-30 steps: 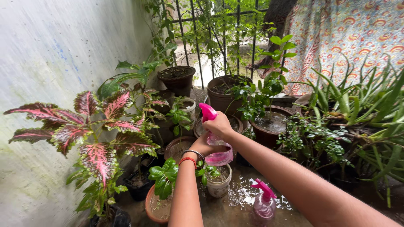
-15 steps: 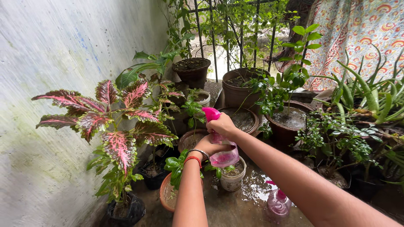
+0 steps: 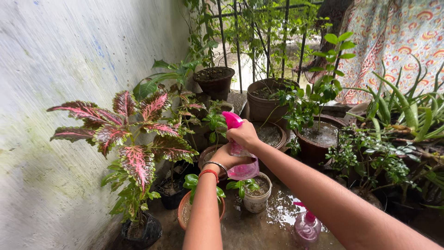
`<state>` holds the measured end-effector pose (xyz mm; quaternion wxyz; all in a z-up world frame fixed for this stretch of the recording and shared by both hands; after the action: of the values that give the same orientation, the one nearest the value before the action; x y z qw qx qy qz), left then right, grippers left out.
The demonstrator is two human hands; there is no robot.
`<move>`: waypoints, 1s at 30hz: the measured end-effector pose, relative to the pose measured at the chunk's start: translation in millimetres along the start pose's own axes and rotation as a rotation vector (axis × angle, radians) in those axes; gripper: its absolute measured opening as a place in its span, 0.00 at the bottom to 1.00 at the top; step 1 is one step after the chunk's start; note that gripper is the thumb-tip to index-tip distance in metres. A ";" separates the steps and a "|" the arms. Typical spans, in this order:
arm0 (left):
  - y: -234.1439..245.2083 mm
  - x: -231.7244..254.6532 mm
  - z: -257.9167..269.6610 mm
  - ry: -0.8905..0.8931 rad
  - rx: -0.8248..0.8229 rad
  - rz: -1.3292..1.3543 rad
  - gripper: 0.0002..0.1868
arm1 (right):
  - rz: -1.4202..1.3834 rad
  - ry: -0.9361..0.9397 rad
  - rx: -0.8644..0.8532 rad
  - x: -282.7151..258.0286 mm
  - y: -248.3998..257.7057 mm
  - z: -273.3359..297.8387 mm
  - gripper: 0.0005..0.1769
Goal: The person waters several potted plants on a balcony using a spray bottle.
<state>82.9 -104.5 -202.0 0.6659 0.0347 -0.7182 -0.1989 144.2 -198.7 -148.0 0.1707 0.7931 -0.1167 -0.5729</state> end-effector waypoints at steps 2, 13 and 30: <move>9.0 17.5 6.7 -0.010 0.029 -0.042 0.39 | -0.029 0.030 -0.046 -19.1 1.1 -4.7 0.07; 92.8 135.5 20.0 -0.131 0.112 -0.479 0.45 | -0.052 0.151 -0.024 -146.4 12.6 -44.2 0.07; 163.4 190.4 66.7 -0.145 0.182 -0.642 0.51 | -0.345 0.241 -0.154 -248.5 -12.6 -17.6 0.07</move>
<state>32.3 1.7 29.4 0.5107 0.3042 -0.7309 -0.3353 82.2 -90.2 67.9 0.1428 0.8487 0.0860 -0.5019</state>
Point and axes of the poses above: each hand's wrist, its own z-axis away from the middle knuckle, its own y-axis out of the back of the hand, x = y × z, the point moved 6 cm from there along -z, towards the middle knuckle, and after that the axes turned 2 degrees about x, right-handed, at the moved point
